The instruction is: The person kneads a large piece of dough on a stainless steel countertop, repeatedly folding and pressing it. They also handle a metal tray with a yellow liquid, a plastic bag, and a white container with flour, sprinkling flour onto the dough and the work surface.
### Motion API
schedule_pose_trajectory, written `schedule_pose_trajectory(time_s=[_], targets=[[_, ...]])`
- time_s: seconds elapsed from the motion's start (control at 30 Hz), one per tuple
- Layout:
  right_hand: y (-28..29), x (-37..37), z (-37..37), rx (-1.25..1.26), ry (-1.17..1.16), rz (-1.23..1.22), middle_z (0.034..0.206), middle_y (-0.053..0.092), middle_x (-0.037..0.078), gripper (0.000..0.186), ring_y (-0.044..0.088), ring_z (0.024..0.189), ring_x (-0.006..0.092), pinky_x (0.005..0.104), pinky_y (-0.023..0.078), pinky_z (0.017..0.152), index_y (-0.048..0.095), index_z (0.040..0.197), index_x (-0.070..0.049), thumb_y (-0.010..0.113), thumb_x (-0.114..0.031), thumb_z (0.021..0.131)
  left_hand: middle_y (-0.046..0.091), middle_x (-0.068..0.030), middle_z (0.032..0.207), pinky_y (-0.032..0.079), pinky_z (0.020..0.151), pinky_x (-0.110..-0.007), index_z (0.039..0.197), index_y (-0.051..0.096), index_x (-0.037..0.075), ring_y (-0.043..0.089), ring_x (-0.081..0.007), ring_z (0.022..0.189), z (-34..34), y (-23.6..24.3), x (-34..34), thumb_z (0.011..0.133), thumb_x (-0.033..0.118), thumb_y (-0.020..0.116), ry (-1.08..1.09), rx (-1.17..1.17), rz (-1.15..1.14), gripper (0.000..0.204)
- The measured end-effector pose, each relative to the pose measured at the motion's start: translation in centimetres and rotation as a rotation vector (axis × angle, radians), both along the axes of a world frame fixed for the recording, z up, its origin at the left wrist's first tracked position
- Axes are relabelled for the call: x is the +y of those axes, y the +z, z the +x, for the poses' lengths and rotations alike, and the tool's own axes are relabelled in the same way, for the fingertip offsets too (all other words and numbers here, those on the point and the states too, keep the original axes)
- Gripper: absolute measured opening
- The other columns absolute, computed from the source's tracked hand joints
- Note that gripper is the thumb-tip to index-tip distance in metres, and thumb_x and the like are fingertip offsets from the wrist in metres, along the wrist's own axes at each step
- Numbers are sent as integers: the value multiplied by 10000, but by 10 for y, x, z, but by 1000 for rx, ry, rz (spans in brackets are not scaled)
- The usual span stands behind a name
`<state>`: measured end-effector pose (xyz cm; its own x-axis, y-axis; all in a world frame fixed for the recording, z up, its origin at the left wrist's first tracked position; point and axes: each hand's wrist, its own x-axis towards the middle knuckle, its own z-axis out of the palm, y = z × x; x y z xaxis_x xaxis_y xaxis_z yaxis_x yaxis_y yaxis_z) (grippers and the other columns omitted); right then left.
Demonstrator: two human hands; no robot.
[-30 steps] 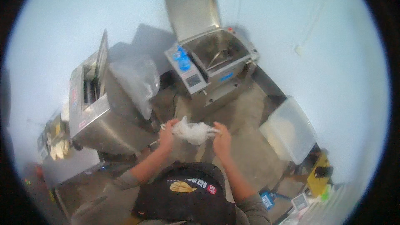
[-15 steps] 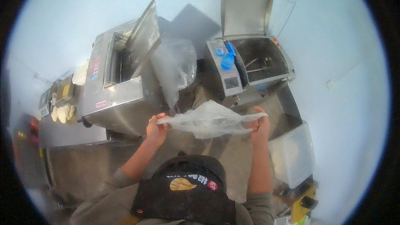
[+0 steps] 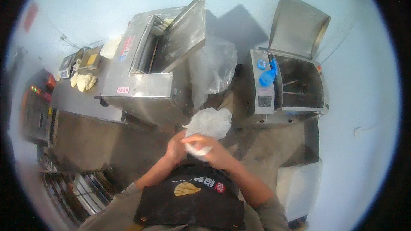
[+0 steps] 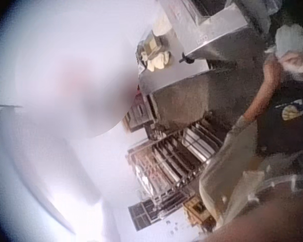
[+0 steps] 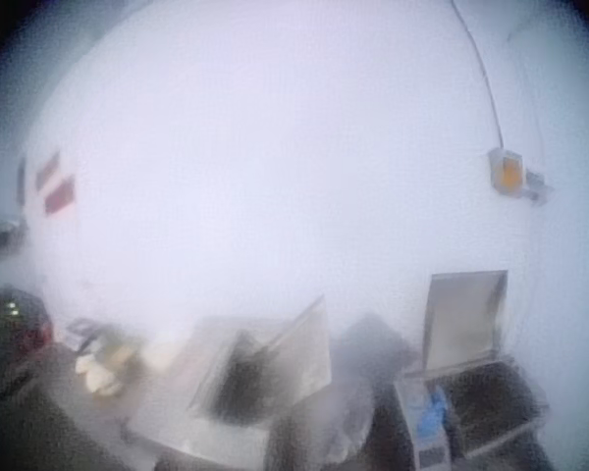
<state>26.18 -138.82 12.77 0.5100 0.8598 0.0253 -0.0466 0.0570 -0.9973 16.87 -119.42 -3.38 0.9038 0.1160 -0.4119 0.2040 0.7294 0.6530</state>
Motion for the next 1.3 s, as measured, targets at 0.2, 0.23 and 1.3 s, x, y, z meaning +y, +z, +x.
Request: schedule_pose_trajectory(time_s=[0.2, 0.23, 1.3], targets=[[-5, 7, -34, -167, 403, 9, 1210, 646, 188, 350, 617, 1145, 319, 415, 452, 1010, 636, 1280, -13, 520, -254, 1056, 537, -176, 1438, 473, 1076, -444, 1540, 384, 31, 586, -339, 1230, 50, 79, -54, 989, 548, 492, -180, -376, -506, 762], [-7, -1, -35, -148, 438, -28, 1216, 645, 194, 359, 617, 1151, 323, 416, 450, 1017, 632, 1294, -15, 516, -263, 1062, 536, -174, 1441, 474, 1073, -445, 1542, 386, 35, 586, -339, 1228, 59, 98, -65, 983, 570, 484, -127, -382, -530, 779], [-286, -215, 33, 17, -44, -822, 819, 739, 123, 366, 717, 729, 193, 371, 561, 662, 712, 1148, -28, 626, -312, 934, 613, -235, 1382, 439, 1065, -502, 1339, 660, 58, 567, -359, 1296, -170, -116, -29, 942, 665, 550, -709, 830, 869, 734]])
